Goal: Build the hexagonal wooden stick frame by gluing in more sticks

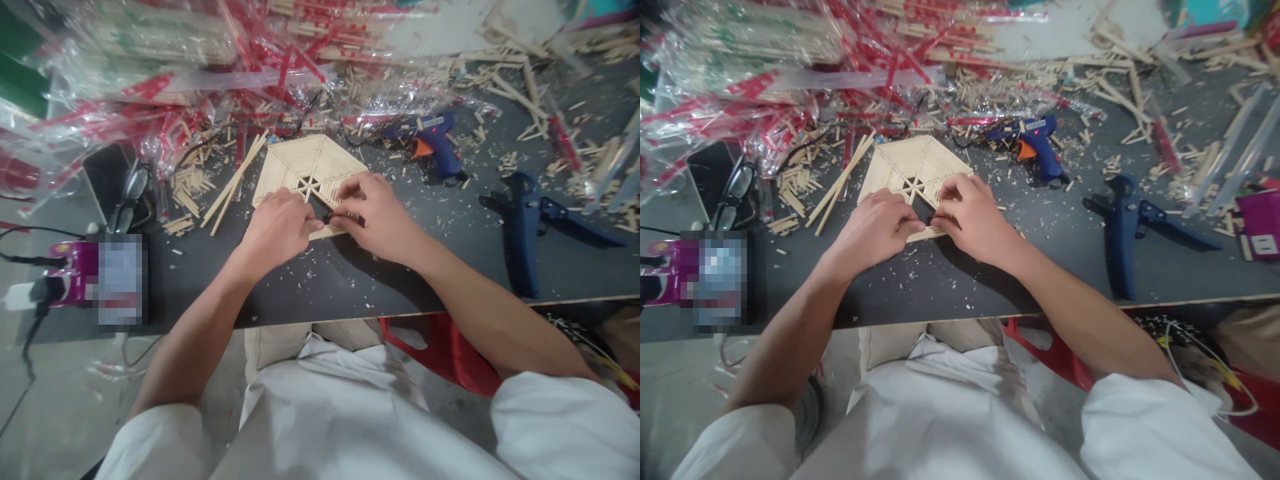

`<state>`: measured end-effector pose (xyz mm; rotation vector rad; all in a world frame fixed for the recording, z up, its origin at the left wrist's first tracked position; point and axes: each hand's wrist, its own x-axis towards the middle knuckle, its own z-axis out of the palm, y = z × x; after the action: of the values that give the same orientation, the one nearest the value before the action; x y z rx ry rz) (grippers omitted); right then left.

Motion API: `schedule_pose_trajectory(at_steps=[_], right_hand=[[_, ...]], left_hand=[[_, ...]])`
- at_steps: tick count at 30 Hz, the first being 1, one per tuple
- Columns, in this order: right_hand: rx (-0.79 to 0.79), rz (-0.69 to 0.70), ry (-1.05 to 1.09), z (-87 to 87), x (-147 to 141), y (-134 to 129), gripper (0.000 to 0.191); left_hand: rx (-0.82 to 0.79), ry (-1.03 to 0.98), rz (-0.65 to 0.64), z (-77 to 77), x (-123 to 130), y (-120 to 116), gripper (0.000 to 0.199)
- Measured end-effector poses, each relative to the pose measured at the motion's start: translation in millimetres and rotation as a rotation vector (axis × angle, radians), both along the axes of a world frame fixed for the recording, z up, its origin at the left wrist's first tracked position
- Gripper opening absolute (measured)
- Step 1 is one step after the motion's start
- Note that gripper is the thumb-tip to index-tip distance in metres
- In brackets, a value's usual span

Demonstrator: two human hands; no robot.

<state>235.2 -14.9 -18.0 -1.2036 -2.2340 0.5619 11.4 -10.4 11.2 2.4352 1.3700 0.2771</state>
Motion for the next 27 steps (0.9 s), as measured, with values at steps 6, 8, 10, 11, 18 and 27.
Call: schedule_pose_trajectory(at_steps=[6,8,10,11,18,27], right_hand=[[0.012,-0.016,0.017,-2.0,-1.4,0.1,0.013],[0.008,-0.016,0.014,-2.1,-1.4,-0.2,0.013],[0.005,-0.012,0.008,-1.8,-1.6,-0.6,0.014],[0.006,-0.010,0.004,-1.5,-1.8,-0.7,0.014],[0.012,-0.018,-0.013,-0.4,-3.6,-0.2,0.015],[0.024,-0.065,0.009,-3.1,-5.7,0.2,0.016]], left_hand=[[-0.128,-0.143,-0.062,4.1,-15.2,12.3,0.026],[-0.138,-0.161,-0.107,6.5,-20.1,14.3,0.028],[-0.115,-0.148,-0.139,7.3,-22.8,14.8,0.031],[-0.099,-0.135,-0.145,7.1,-23.2,14.8,0.032],[-0.090,-0.108,-0.106,3.8,-20.6,16.4,0.029],[-0.036,-0.124,-0.074,3.4,-13.1,9.4,0.025]])
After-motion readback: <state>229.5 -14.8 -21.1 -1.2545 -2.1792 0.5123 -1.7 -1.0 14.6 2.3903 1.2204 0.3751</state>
